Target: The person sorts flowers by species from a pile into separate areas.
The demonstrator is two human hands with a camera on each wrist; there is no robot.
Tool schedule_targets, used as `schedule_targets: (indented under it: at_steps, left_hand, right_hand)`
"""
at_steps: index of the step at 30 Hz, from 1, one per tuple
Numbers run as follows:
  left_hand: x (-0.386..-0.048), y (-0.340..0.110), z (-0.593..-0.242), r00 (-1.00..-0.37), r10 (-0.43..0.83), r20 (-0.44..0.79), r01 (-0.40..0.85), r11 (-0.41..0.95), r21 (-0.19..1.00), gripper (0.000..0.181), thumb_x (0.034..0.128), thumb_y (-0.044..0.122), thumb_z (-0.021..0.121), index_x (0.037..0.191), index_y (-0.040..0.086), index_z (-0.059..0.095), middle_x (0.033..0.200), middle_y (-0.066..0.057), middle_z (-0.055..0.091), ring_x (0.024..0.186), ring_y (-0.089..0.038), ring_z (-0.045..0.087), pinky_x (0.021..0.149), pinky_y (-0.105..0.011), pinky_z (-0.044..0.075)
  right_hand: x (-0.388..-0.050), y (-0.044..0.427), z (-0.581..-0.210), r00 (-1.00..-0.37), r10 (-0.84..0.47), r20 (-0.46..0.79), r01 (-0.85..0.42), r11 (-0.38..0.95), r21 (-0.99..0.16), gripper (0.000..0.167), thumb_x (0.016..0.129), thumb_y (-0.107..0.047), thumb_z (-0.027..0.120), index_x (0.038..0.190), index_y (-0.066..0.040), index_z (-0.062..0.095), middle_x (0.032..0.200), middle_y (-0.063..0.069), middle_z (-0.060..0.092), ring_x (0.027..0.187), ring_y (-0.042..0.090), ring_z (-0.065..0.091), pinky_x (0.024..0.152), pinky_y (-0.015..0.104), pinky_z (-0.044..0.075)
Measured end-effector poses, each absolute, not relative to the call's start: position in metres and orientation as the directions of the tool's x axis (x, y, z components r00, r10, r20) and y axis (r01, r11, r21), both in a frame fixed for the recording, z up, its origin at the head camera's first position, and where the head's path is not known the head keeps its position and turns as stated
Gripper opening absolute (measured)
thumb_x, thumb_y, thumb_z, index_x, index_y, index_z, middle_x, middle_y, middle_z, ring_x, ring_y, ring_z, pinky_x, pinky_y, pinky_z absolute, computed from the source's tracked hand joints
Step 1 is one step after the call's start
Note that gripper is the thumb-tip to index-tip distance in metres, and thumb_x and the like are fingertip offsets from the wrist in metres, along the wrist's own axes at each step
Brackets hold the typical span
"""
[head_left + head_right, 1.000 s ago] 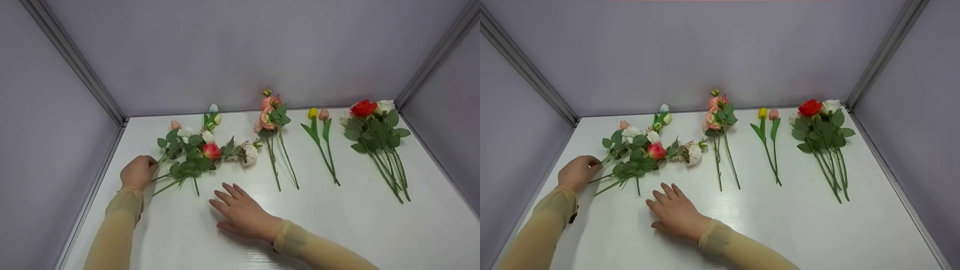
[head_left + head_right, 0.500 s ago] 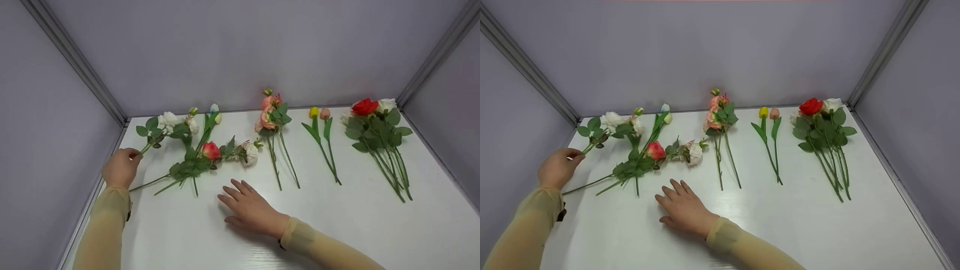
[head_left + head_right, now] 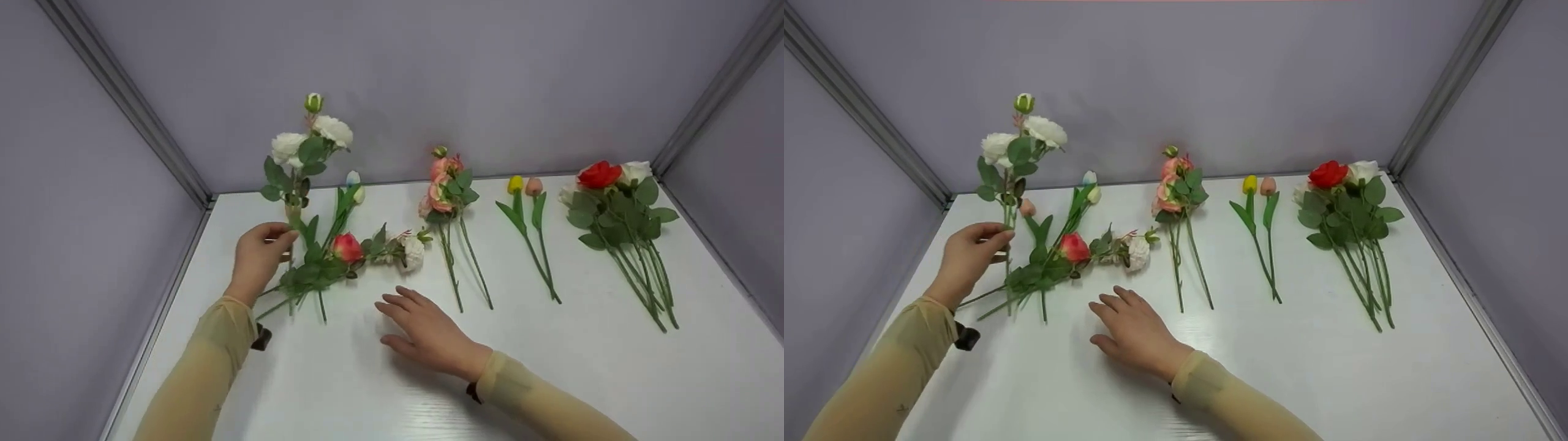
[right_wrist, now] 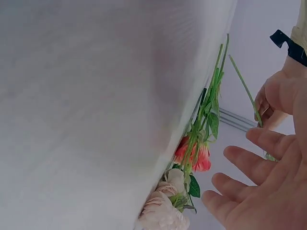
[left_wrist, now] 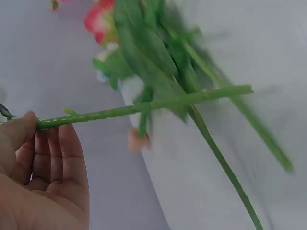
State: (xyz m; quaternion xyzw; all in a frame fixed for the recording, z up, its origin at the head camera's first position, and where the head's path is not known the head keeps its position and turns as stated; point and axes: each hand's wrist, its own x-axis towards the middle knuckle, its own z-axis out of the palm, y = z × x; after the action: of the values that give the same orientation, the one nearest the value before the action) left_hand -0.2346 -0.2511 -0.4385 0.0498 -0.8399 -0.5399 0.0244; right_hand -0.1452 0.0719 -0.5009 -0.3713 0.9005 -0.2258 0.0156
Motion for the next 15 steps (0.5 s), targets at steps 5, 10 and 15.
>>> schedule_targets:
  at_steps: [5, 10, 15]
  left_hand:
    - [-0.231, -0.185, -0.435, -0.999, 0.009, -0.044, -0.041, 0.216, 0.976, 0.029, 0.0986, 0.026, 0.072, 0.120, 0.006, 0.068, 0.110, -0.013, 0.065, 0.098, -0.028, 0.065, 0.082, -0.041, 0.060]
    - [-0.221, -0.121, -0.447, -0.994, 0.101, -0.032, -0.032, 0.003, 0.999, 0.023, 0.0948, 0.019, 0.077, 0.111, 0.005, 0.070, 0.101, -0.011, 0.066, 0.091, -0.025, 0.066, 0.074, -0.037, 0.062]
    - [-0.210, -0.081, -0.457, -0.986, 0.165, -0.019, -0.033, -0.079, 0.996, 0.023, 0.0951, 0.019, 0.077, 0.111, 0.006, 0.068, 0.100, -0.009, 0.067, 0.092, -0.023, 0.066, 0.074, -0.037, 0.062]
  right_hand:
    - [-0.146, 0.085, -0.498, -0.812, -0.574, 0.107, -0.482, 0.556, -0.677, 0.051, 0.105, -0.038, 0.060, 0.149, -0.013, 0.053, 0.148, 0.003, 0.054, 0.141, 0.025, 0.045, 0.114, 0.047, 0.039]
    - [-0.143, 0.097, -0.502, -0.872, -0.488, -0.036, -0.152, 0.339, -0.929, 0.047, 0.105, -0.031, 0.061, 0.147, -0.010, 0.054, 0.140, 0.009, 0.061, 0.128, 0.023, 0.058, 0.106, 0.043, 0.048]
    - [-0.137, 0.107, -0.508, -0.898, -0.427, -0.103, 0.051, 0.132, -0.990, 0.039, 0.102, -0.019, 0.067, 0.131, 0.006, 0.061, 0.118, 0.016, 0.070, 0.106, 0.026, 0.068, 0.088, 0.035, 0.057]
